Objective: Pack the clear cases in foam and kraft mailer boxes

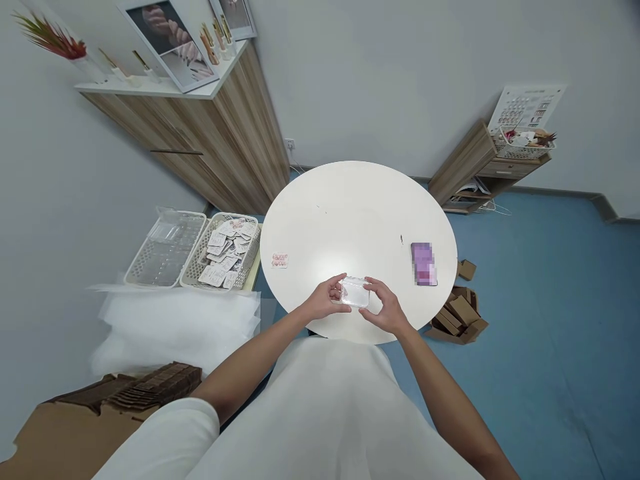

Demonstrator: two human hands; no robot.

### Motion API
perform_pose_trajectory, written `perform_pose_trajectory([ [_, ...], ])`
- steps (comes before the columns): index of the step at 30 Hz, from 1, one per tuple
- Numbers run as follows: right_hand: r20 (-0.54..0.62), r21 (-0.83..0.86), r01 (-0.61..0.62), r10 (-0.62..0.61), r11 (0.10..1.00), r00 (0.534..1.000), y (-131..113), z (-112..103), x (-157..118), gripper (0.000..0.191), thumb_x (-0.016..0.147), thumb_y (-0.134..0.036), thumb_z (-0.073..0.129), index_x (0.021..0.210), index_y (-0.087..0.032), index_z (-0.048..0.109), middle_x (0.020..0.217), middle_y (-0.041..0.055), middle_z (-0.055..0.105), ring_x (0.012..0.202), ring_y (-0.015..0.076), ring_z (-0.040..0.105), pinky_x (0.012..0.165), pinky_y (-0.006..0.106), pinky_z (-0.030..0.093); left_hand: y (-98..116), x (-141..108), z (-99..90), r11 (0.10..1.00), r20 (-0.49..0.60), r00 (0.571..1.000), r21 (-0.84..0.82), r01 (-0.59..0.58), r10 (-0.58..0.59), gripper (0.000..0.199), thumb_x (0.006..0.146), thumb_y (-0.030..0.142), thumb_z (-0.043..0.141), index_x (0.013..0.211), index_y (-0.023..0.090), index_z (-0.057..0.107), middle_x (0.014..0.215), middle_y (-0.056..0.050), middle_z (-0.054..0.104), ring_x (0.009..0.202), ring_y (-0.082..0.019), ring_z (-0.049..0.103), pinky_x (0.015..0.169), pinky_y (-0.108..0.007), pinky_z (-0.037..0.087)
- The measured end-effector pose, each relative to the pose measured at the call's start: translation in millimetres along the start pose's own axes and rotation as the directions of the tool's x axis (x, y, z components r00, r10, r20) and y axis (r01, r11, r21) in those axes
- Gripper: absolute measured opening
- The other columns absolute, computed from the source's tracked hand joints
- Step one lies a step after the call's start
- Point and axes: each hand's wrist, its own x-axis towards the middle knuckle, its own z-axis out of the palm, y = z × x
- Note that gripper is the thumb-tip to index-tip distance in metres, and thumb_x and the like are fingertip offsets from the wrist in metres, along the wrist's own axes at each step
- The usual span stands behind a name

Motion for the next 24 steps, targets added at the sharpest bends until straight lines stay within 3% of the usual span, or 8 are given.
perform_pose_trajectory([
  [8, -0.065, 0.049, -0.017, 0.020, 0.999, 0.998, -4.9, -5.9, 2.8, 0.043, 0.060, -0.026, 0.065, 0.101, -0.024, 0.053, 0.119, 0.0104, 0.049, 0.111, 0.0272, 0.047, 0.083, 0.042, 0.043, 13.8, 3.4, 12.7, 0.997, 0.009, 1.000, -0.079, -0.016, 0.017, 0.081, 0.051, 0.024, 0.078, 0.124, 0.021, 0.041, 0.084, -0.001, 0.053, 0.075, -0.012, 0.056, 0.073, -0.031, 0.046],
  [14, -0.103, 0.210, -0.011, 0.033, 0.978, 0.994, -0.5, -6.8, 8.0, 0.042, 0.059, -0.022, 0.065, 0.100, -0.024, 0.054, 0.116, 0.0102, 0.049, 0.112, 0.0255, 0.046, 0.083, 0.037, 0.045, 24.1, 8.4, 19.2, 0.992, -0.031, 0.999, -0.120, -0.041, 0.037, 0.080, 0.049, 0.023, 0.079, 0.121, 0.019, 0.044, 0.079, 0.001, 0.052, 0.069, -0.010, 0.054, 0.068, -0.030, 0.047],
  [24, -0.082, 0.393, -0.021, 0.058, 0.919, 0.995, 15.1, -6.1, 9.1, 0.039, 0.063, -0.035, 0.065, 0.098, -0.023, 0.051, 0.115, 0.0106, 0.047, 0.115, 0.0237, 0.044, 0.092, 0.039, 0.040, 17.7, 13.2, 34.2, 0.977, -0.095, 0.995, -0.207, -0.051, 0.032, 0.076, 0.049, 0.021, 0.079, 0.117, 0.017, 0.046, 0.079, 0.000, 0.053, 0.071, -0.011, 0.054, 0.069, -0.029, 0.047],
])
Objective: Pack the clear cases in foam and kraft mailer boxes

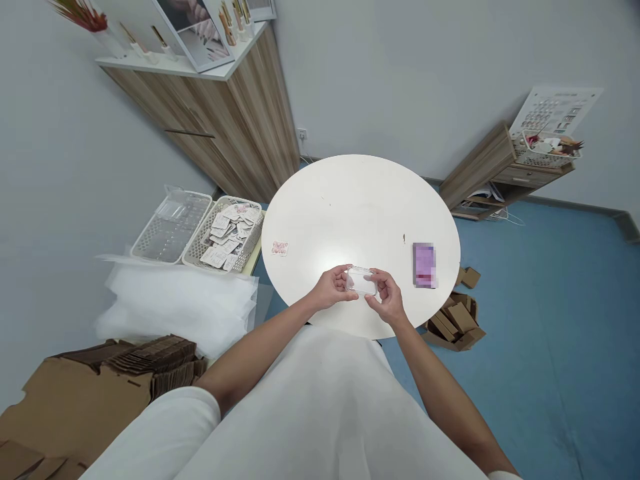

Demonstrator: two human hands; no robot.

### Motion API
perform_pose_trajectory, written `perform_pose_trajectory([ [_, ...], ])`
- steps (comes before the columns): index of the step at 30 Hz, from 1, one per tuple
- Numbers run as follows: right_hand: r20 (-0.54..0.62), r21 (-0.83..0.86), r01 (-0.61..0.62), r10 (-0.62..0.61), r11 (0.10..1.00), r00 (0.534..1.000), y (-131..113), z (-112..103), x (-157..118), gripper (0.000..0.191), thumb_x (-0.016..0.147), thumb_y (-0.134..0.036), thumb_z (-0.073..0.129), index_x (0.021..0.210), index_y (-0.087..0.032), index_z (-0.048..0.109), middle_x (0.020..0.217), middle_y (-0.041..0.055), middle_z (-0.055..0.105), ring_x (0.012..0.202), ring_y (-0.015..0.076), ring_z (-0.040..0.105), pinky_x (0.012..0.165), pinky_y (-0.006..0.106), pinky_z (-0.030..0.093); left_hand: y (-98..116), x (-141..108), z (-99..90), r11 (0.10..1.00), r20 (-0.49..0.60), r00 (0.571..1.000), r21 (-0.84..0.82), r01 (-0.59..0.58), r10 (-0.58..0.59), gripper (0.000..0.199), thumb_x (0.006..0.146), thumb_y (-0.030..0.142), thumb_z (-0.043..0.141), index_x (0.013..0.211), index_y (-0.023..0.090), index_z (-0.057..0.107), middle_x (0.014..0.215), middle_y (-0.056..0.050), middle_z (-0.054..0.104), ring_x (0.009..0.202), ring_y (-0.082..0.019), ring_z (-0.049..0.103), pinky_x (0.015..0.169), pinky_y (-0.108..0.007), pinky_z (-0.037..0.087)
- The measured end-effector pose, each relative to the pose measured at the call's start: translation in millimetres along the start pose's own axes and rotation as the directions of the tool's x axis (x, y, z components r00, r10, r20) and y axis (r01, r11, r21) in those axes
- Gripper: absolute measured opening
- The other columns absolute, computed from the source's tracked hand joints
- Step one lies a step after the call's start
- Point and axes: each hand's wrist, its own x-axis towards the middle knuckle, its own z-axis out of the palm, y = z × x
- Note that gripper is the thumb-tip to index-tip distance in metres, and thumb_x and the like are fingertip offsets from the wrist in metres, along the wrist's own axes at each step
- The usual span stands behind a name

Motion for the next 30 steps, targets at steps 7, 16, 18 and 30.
perform_pose_trajectory([
  [7, -0.026, 0.073, -0.022, 0.023, 0.997, 0.999, 3.7, -11.5, -0.9, 0.043, 0.064, -0.044, 0.064, 0.099, -0.025, 0.048, 0.114, 0.0104, 0.047, 0.105, 0.0248, 0.052, 0.088, 0.042, 0.042, -5.4, 1.9, 13.7, 1.000, -0.001, 1.000, 0.019, -0.014, 0.014, 0.075, 0.050, 0.019, 0.078, 0.117, 0.019, 0.046, 0.084, -0.002, 0.053, 0.074, -0.012, 0.056, 0.071, -0.030, 0.048],
  [16, 0.068, 0.135, -0.078, 0.069, 0.988, 0.995, 2.0, -24.5, 6.8, 0.045, 0.061, -0.045, 0.066, 0.097, -0.025, 0.047, 0.117, 0.0088, 0.047, 0.100, 0.0229, 0.056, 0.086, 0.040, 0.043, -11.5, -4.0, 20.5, 1.000, -0.037, 0.999, -0.005, 0.001, -0.001, 0.076, 0.064, 0.021, 0.070, 0.130, 0.027, 0.032, 0.100, -0.006, 0.054, 0.083, -0.014, 0.058, 0.078, -0.034, 0.045],
  [18, 0.103, 0.135, -0.120, 0.107, 0.983, 0.989, 0.2, -26.8, 7.1, 0.045, 0.062, -0.045, 0.067, 0.098, -0.025, 0.048, 0.116, 0.0087, 0.048, 0.101, 0.0230, 0.055, 0.083, 0.039, 0.045, -16.3, -6.4, 17.6, 0.999, -0.074, 0.996, -0.006, 0.040, -0.040, 0.075, 0.066, 0.023, 0.069, 0.130, 0.027, 0.032, 0.096, -0.005, 0.056, 0.080, -0.013, 0.059, 0.078, -0.034, 0.045],
  [30, 0.072, 0.122, -0.444, 0.438, 0.888, 0.896, 13.0, -26.6, 26.1, 0.035, 0.072, -0.052, 0.052, 0.088, -0.021, 0.058, 0.086, 0.0020, 0.058, 0.061, 0.0101, 0.057, 0.075, 0.036, 0.049, -49.8, -22.4, 9.9, 0.989, -0.147, 0.986, 0.115, 0.091, -0.074, 0.062, 0.063, 0.026, 0.070, 0.119, 0.019, 0.044, 0.087, -0.004, 0.059, 0.067, -0.009, 0.057, 0.072, -0.028, 0.045],
])
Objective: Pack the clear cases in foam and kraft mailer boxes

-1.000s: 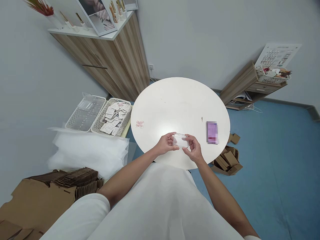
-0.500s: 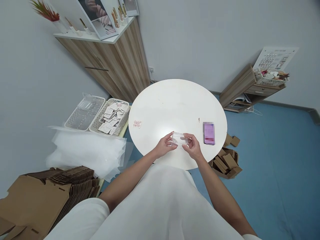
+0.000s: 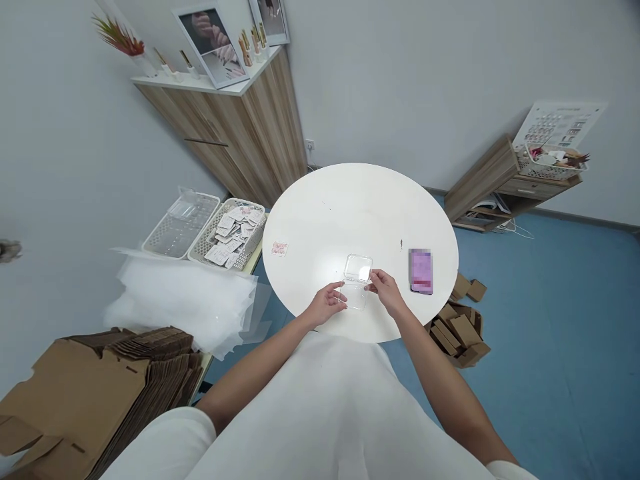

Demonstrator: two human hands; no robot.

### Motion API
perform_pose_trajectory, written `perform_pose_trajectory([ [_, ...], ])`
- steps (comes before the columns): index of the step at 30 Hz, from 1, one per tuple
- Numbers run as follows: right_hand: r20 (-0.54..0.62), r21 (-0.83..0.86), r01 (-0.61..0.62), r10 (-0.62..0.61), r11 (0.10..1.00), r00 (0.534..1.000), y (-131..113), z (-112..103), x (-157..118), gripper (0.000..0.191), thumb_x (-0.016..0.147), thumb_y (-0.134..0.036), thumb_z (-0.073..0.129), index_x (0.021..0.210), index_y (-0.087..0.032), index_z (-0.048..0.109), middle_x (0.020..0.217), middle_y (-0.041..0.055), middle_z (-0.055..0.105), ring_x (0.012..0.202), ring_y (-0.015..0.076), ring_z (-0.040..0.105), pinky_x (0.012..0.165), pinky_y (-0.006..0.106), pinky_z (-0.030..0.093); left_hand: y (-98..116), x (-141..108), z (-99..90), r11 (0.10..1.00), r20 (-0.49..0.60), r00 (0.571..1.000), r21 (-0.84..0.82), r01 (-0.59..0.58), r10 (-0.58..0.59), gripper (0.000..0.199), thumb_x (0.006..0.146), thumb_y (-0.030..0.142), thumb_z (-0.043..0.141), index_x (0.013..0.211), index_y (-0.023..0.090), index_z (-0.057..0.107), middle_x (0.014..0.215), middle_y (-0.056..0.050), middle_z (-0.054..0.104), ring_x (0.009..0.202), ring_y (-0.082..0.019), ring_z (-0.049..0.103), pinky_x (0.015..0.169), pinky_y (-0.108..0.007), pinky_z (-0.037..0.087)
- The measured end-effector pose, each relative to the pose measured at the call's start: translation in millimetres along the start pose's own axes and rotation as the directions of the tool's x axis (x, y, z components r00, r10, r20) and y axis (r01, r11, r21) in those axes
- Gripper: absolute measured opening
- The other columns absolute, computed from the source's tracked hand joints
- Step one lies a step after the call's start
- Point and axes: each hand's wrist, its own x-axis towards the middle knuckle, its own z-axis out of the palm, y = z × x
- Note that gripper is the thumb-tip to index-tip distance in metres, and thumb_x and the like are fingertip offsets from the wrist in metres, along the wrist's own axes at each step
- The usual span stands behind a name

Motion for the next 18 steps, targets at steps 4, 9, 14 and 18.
perform_pose_trajectory([
  [4, 0.003, 0.047, -0.047, 0.047, 0.998, 0.999, 10.9, 3.5, -1.8, 0.036, 0.073, -0.048, 0.052, 0.099, -0.023, 0.058, 0.090, 0.0020, 0.058, 0.061, 0.0101, 0.058, 0.074, 0.035, 0.050, -7.1, 4.1, -3.6, 1.000, -0.014, 1.000, -0.023, 0.002, -0.002, 0.060, 0.064, 0.025, 0.070, 0.118, 0.019, 0.044, 0.088, -0.003, 0.058, 0.068, -0.008, 0.057, 0.073, -0.028, 0.044],
  [9, -0.038, 0.053, -0.093, 0.095, 0.994, 0.995, 31.0, 9.4, -19.1, 0.044, 0.073, -0.044, 0.054, 0.112, -0.025, 0.049, 0.096, 0.0031, 0.056, 0.070, 0.0126, 0.060, 0.078, 0.037, 0.049, -20.9, 13.5, -7.7, 0.998, -0.070, 0.997, -0.058, 0.039, -0.043, 0.059, 0.062, 0.021, 0.071, 0.116, 0.019, 0.045, 0.088, -0.003, 0.059, 0.070, -0.010, 0.059, 0.075, -0.030, 0.044],
  [14, -0.037, -0.029, -0.083, 0.082, 0.996, 0.996, 55.7, 16.6, -34.6, 0.049, 0.070, -0.040, 0.057, 0.115, -0.024, 0.049, 0.102, 0.0052, 0.055, 0.075, 0.0148, 0.060, 0.075, 0.037, 0.049, -35.6, 21.2, -9.3, 0.992, -0.097, 0.989, -0.061, 0.107, -0.113, 0.063, 0.063, 0.019, 0.070, 0.118, 0.020, 0.041, 0.086, -0.003, 0.060, 0.073, -0.012, 0.060, 0.074, -0.031, 0.044],
  [18, -0.040, -0.048, -0.143, 0.141, 0.989, 0.989, 67.4, 20.3, -33.5, 0.054, 0.068, -0.039, 0.057, 0.119, -0.022, 0.047, 0.110, 0.0063, 0.053, 0.080, 0.0145, 0.058, 0.073, 0.032, 0.048, -45.9, 28.5, -7.2, 0.985, -0.144, 0.975, 0.016, 0.174, -0.170, 0.059, 0.065, 0.015, 0.067, 0.118, 0.019, 0.040, 0.084, -0.003, 0.059, 0.073, -0.012, 0.059, 0.073, -0.030, 0.045],
])
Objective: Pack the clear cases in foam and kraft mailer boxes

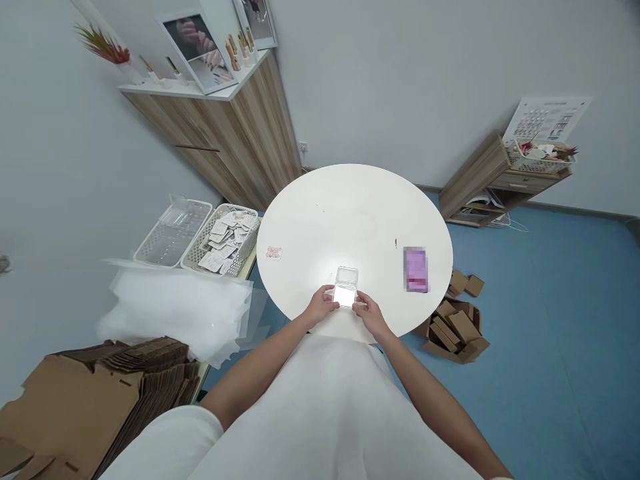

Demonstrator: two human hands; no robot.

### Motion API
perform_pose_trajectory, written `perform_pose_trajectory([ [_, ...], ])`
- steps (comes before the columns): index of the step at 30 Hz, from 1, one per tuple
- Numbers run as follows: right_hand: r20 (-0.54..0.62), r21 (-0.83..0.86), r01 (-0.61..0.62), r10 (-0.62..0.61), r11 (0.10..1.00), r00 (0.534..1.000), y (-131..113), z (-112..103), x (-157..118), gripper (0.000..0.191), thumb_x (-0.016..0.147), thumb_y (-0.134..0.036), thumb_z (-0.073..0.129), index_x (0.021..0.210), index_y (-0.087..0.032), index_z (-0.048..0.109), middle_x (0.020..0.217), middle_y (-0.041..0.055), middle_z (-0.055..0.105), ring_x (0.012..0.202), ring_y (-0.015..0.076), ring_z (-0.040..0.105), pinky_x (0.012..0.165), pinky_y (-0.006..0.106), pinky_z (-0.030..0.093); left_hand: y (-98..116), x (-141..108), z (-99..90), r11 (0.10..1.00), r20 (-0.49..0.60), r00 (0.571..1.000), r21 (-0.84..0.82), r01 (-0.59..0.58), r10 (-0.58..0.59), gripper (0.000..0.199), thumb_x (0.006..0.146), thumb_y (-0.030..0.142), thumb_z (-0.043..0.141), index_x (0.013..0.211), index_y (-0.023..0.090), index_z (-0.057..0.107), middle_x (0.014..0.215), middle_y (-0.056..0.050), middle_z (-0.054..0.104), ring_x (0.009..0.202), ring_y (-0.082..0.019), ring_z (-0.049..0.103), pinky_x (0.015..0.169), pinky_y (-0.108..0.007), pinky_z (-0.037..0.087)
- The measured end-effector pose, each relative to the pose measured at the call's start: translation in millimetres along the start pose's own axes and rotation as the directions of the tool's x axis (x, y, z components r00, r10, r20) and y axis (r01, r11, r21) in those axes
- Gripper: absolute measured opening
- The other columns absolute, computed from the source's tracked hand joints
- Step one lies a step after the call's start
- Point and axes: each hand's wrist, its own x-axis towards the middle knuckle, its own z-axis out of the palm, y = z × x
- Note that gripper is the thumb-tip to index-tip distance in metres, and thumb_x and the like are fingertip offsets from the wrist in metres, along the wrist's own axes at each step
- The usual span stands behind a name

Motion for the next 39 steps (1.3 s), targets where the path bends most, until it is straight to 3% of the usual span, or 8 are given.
perform_pose_trajectory([
  [7, -0.028, -0.026, -0.079, 0.078, 0.997, 0.997, 6.3, 5.3, 15.8, 0.058, 0.066, -0.039, 0.058, 0.120, -0.020, 0.047, 0.116, 0.0076, 0.051, 0.088, 0.0155, 0.055, 0.074, 0.028, 0.046, -4.5, 13.5, 6.4, 0.949, -0.133, 0.991, 0.314, 0.018, 0.025, 0.053, 0.067, 0.014, 0.059, 0.118, 0.018, 0.045, 0.099, -0.006, 0.052, 0.070, -0.010, 0.053, 0.072, -0.027, 0.043],
  [14, 0.010, -0.092, -0.042, 0.043, 0.995, 0.999, 5.8, 5.9, 26.9, 0.041, 0.069, -0.042, 0.051, 0.103, -0.020, 0.059, 0.094, 0.0041, 0.058, 0.075, 0.0144, 0.053, 0.063, 0.025, 0.045, -0.3, 17.8, 7.5, 0.874, -0.099, 0.993, 0.487, -0.004, 0.060, 0.036, 0.063, 0.012, 0.054, 0.099, 0.017, 0.054, 0.092, -0.004, 0.051, 0.072, -0.012, 0.048, 0.070, -0.027, 0.042],
  [17, -0.017, -0.082, -0.069, 0.068, 0.994, 0.998, 8.7, 5.6, 29.2, 0.046, 0.069, -0.043, 0.052, 0.108, -0.020, 0.056, 0.100, 0.0045, 0.056, 0.077, 0.0143, 0.053, 0.067, 0.027, 0.045, -0.4, 16.5, 7.9, 0.856, -0.086, 0.993, 0.517, -0.019, 0.075, 0.032, 0.063, 0.011, 0.053, 0.094, 0.017, 0.053, 0.092, -0.004, 0.049, 0.075, -0.013, 0.047, 0.071, -0.027, 0.042],
  [21, -0.075, -0.052, -0.108, 0.104, 0.993, 0.992, 15.5, 6.5, 29.7, 0.059, 0.066, -0.044, 0.056, 0.118, -0.018, 0.049, 0.110, 0.0073, 0.052, 0.082, 0.0155, 0.053, 0.075, 0.030, 0.045, -3.7, 14.0, 8.5, 0.840, -0.070, 0.994, 0.542, -0.032, 0.083, 0.039, 0.063, 0.012, 0.052, 0.102, 0.019, 0.052, 0.099, -0.005, 0.047, 0.083, -0.015, 0.047, 0.079, -0.029, 0.040],
  [26, -0.110, 0.001, -0.110, 0.110, 0.994, 0.988, 23.0, 6.5, 26.0, 0.061, 0.067, -0.044, 0.056, 0.122, -0.020, 0.044, 0.110, 0.0072, 0.051, 0.085, 0.0159, 0.054, 0.081, 0.032, 0.045, -12.5, 11.7, 0.6, 0.843, -0.089, 0.995, 0.538, 0.012, 0.044, 0.061, 0.066, 0.015, 0.053, 0.125, 0.017, 0.036, 0.111, -0.009, 0.044, 0.093, -0.016, 0.047, 0.082, -0.028, 0.040],
  [32, -0.245, -0.039, -0.083, 0.071, 0.996, 0.967, 27.5, 9.5, 17.4, 0.057, 0.069, -0.046, 0.054, 0.119, -0.021, 0.044, 0.112, 0.0086, 0.049, 0.095, 0.0193, 0.051, 0.085, 0.036, 0.042, -19.4, -0.9, -39.5, 0.786, -0.032, 0.997, 0.618, -0.035, 0.069, 0.045, 0.072, 0.019, 0.051, 0.116, 0.016, 0.046, 0.108, -0.009, 0.049, 0.092, -0.017, 0.050, 0.078, -0.029, 0.043],
  [36, -0.449, -0.234, -0.033, -0.078, 0.972, 0.890, 12.7, 24.4, 12.2, 0.058, 0.070, -0.046, 0.053, 0.121, -0.022, 0.038, 0.124, 0.0106, 0.038, 0.114, 0.0247, 0.036, 0.093, 0.042, 0.035, -18.1, -7.0, -86.3, 0.741, -0.032, 0.990, 0.666, -0.079, 0.134, 0.034, 0.075, 0.024, 0.049, 0.108, 0.017, 0.052, 0.104, -0.007, 0.053, 0.089, -0.016, 0.052, 0.076, -0.030, 0.045],
  [39, -0.427, -0.366, 0.054, -0.220, 0.929, 0.877, -8.5, 48.9, 16.6, 0.058, 0.072, -0.041, 0.051, 0.124, -0.023, 0.034, 0.126, 0.0098, 0.035, 0.118, 0.0249, 0.030, 0.096, 0.044, 0.030, -10.3, -3.6, -128.4, 0.719, -0.091, 0.976, 0.690, -0.082, 0.199, 0.031, 0.076, 0.025, 0.048, 0.105, 0.016, 0.053, 0.103, -0.007, 0.054, 0.087, -0.016, 0.053, 0.075, -0.030, 0.045],
])
